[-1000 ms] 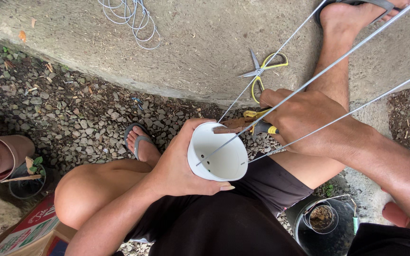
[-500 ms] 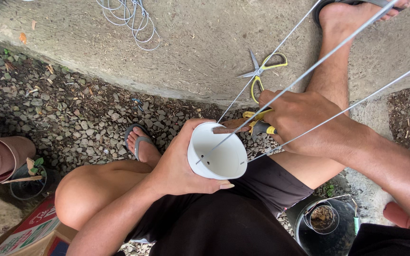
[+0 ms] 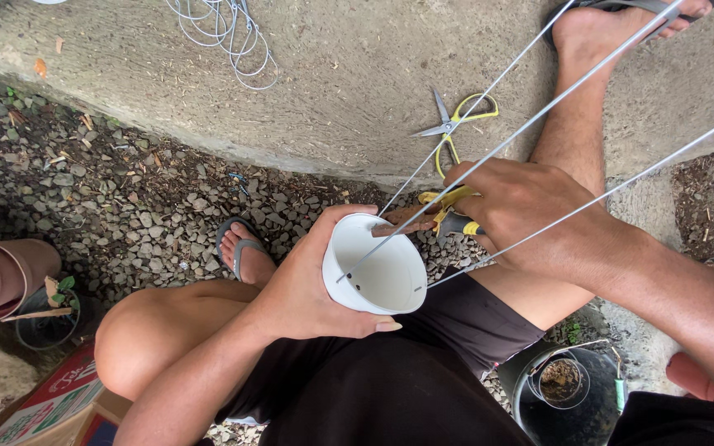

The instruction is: The person inserts metal wires through pre-drilled holes in a white plastic pot and uses pliers to bend and secure the wire ends inside the pot. The person adjusts the wires to form a hanging support structure.

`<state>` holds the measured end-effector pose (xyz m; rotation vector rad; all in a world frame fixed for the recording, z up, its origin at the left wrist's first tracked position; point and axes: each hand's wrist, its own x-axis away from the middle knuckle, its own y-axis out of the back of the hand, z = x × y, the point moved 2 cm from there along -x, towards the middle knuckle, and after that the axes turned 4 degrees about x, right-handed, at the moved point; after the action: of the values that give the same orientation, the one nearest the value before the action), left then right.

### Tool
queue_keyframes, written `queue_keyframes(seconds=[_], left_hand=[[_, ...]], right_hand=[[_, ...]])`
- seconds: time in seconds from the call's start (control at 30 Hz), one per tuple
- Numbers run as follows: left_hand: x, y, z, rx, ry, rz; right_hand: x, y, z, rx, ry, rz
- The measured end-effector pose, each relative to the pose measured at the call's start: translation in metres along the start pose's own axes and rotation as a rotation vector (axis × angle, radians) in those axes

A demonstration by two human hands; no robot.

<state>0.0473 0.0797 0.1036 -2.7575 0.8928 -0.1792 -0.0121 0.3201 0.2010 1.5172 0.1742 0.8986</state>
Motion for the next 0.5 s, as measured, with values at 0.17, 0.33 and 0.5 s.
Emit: queue_keyframes(seconds=[0.17,0.33,0.5], left_hand=[[-0.0008,0.0008,-0.0025,-0.038,0.0,0.007],[-0.0013,-0.0006,-0.004,-0.045,0.035,0.015],[-0.0014,-0.0009,-0.004,-0.022,0.047,0.025]], right_hand=[[-0.0002,0.0004,0.0011,0.001,-0.008,0.026],[-0.0022,0.0032,0.0057,-0.007,-0.02,-0.011],[-0.0041,0.0059,0.0064,-0.023,-0.06,0.106]])
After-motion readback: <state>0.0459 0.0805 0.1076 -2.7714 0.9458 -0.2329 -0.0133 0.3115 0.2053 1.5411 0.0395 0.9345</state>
